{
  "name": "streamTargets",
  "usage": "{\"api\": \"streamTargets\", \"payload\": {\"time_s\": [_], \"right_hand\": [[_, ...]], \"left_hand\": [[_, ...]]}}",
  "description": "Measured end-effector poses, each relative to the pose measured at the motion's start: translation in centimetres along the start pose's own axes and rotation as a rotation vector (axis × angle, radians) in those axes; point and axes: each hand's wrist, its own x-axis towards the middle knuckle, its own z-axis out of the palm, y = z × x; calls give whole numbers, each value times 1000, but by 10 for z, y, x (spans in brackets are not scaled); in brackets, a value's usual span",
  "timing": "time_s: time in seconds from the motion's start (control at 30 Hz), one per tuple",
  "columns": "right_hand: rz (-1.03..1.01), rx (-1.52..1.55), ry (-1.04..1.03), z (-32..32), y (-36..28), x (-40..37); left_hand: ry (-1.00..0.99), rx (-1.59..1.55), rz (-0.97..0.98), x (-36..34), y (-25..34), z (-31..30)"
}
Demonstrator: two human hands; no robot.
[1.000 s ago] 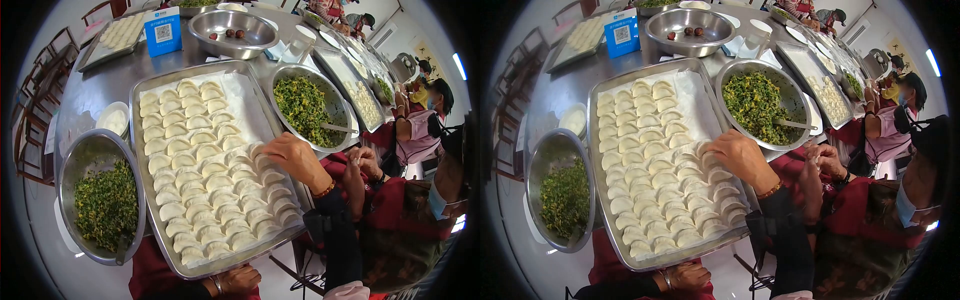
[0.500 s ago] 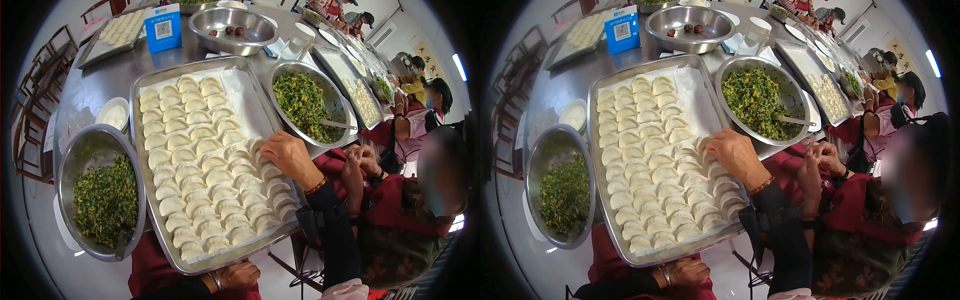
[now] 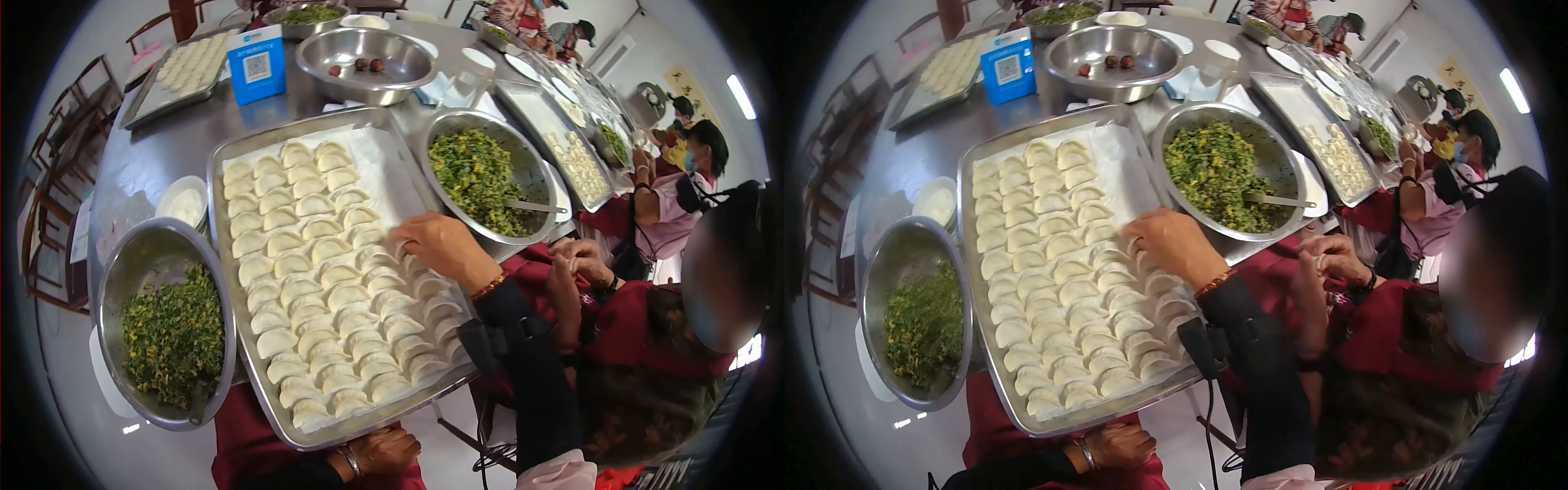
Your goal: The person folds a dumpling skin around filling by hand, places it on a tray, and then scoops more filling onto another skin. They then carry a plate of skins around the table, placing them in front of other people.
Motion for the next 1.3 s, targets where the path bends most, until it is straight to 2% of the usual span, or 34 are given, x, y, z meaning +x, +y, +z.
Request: {"api": "streamTargets", "payload": {"time_s": [0.23, 0.33, 0.43, 0.5, 0.6, 0.63, 0.67, 0.7, 0.77, 0.83, 0.9, 0.97, 1.03, 1.1, 1.17, 1.2, 1.23, 1.3], "right_hand": [[-3, -1, 73, 10, 10, -2], [61, -3, 82, 7, -1, -4], [105, 8, 187, -11, -31, -21], [177, 103, 336, -23, -65, -43], [195, 179, 395, -29, -114, -95], [226, 207, 373, -29, -128, -115], [245, 238, 400, -21, -136, -138], [266, 167, 446, -16, -148, -158], [450, 318, 446, -7, -177, -195], [628, 464, 384, 9, -197, -224], [757, 750, 395, 9, -237, -222], [722, 852, 347, 12, -265, -209], [619, 890, 272, 15, -286, -187], [534, 873, 221, 22, -301, -160], [453, 718, 60, 9, -326, -126], [419, 574, 16, 10, -329, -114], [416, 562, 22, 10, -330, -100], [460, 615, -35, 10, -329, -73]], "left_hand": [[1, 24, -6, 3, -1, -1], [11, -26, -26, 3, 1, 1], [10, 51, -39, 8, 6, -4], [13, 80, -32, 6, 7, -1], [64, 155, 9, 3, 9, -7], [122, 95, -60, -6, 9, -3], [32, 43, -86, -11, 8, -9], [57, 81, -141, -16, 11, -18], [-110, 102, -133, -30, 20, -33], [-51, 8, -248, -59, 34, -42], [-7, -94, -326, -91, 42, -56], [-36, -331, -528, -136, 42, -79], [-60, -340, -755, -180, 46, -120], [227, -795, -1107, -229, 49, -148], [673, -1024, -1172, -272, 53, -173], [862, -1059, -1235, -288, 56, -187], [1044, -1091, -1287, -300, 56, -202], [1284, -1011, -1299, -315, 51, -222]]}}
